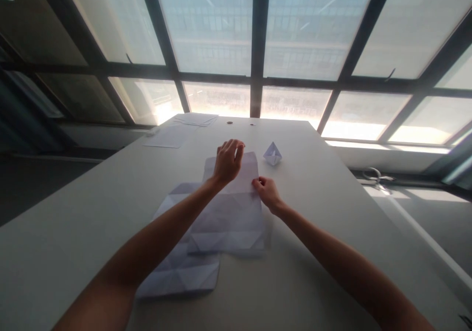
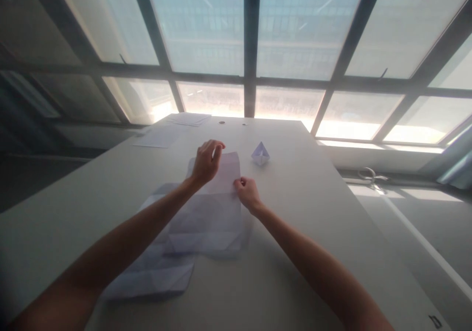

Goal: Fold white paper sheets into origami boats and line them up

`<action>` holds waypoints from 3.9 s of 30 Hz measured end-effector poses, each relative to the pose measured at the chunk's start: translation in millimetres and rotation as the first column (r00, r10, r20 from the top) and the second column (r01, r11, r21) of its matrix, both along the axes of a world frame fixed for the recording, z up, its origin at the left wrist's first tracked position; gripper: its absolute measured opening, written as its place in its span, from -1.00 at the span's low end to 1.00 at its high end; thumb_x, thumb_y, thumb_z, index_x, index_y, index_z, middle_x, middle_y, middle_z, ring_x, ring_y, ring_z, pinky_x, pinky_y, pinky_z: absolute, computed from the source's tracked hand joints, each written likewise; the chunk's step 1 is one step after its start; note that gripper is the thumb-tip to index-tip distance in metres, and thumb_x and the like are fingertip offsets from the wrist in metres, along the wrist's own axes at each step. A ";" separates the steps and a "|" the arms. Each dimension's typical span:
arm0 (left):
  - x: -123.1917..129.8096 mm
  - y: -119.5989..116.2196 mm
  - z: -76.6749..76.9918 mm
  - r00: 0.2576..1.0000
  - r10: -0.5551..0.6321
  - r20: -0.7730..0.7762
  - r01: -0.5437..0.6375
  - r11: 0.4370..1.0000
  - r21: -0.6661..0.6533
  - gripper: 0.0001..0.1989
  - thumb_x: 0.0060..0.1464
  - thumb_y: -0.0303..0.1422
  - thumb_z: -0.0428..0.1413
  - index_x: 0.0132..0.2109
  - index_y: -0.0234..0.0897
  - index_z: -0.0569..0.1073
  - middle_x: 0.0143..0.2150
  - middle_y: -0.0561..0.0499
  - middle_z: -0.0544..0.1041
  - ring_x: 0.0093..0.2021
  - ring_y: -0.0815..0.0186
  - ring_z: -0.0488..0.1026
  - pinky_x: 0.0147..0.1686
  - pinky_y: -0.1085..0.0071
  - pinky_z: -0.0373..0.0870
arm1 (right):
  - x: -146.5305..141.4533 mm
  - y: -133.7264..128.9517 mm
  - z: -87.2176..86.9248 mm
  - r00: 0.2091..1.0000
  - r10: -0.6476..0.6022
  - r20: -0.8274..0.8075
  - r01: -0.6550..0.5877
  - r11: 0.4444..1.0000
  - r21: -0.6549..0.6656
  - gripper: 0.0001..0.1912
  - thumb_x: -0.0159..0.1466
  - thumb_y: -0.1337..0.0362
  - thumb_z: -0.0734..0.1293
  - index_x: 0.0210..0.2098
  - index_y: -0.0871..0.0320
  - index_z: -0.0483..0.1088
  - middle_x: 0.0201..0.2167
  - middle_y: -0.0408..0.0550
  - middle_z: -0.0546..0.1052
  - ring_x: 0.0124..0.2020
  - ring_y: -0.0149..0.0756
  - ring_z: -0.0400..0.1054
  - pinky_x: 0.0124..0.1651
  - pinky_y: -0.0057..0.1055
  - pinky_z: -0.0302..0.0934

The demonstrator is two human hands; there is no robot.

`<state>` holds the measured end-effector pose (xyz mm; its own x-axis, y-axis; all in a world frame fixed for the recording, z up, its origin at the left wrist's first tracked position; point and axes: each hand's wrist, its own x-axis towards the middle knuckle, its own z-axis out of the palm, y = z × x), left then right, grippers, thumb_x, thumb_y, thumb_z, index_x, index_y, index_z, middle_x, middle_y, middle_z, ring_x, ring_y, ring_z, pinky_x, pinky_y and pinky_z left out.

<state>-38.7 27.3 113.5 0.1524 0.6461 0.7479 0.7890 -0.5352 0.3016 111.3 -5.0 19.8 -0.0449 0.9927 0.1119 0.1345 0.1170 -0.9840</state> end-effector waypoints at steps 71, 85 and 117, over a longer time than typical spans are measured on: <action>38.7 -43.1 -120.0 0.735 -0.487 -0.472 0.184 0.813 -0.552 -0.27 0.29 0.03 -0.18 0.42 -0.32 -0.04 0.45 -0.19 -0.07 0.45 0.09 -0.22 0.36 0.11 -0.24 | 87.8 -18.4 -40.0 0.385 -0.047 0.922 -0.226 0.963 0.144 -0.39 0.43 0.14 -0.04 0.38 0.30 0.00 0.40 0.10 -0.01 0.42 -0.17 -0.19 0.39 -0.09 -0.28; 32.3 -35.5 -112.0 0.728 -0.496 -0.474 0.185 0.807 -0.560 -0.19 0.22 0.18 -0.19 0.42 -0.21 -0.02 0.44 -0.11 -0.02 0.44 0.11 -0.15 0.35 0.08 -0.21 | 106.5 -13.0 -35.0 0.352 -0.093 0.932 -0.152 0.976 0.154 -0.41 0.41 0.15 0.03 0.35 0.31 0.06 0.38 0.15 0.05 0.40 -0.12 -0.13 0.38 -0.01 -0.30; 32.4 -30.4 -105.1 0.824 -0.498 -0.272 0.321 0.804 -0.501 -0.47 0.16 0.04 0.10 0.18 -0.08 0.41 0.24 -0.03 0.40 0.29 0.13 0.26 0.27 0.22 0.14 | 114.2 -18.9 -22.1 0.480 0.046 0.876 -0.492 0.841 0.225 -0.31 0.34 -0.07 0.22 0.33 0.16 0.15 0.33 0.14 0.18 0.35 -0.07 0.02 0.35 -0.08 -0.07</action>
<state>-6.4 -3.1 8.4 0.6826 0.6868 0.2497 0.6192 -0.7250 0.3015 225.5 -24.0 -2.3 -0.5914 0.7722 0.2322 0.7213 0.6354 -0.2758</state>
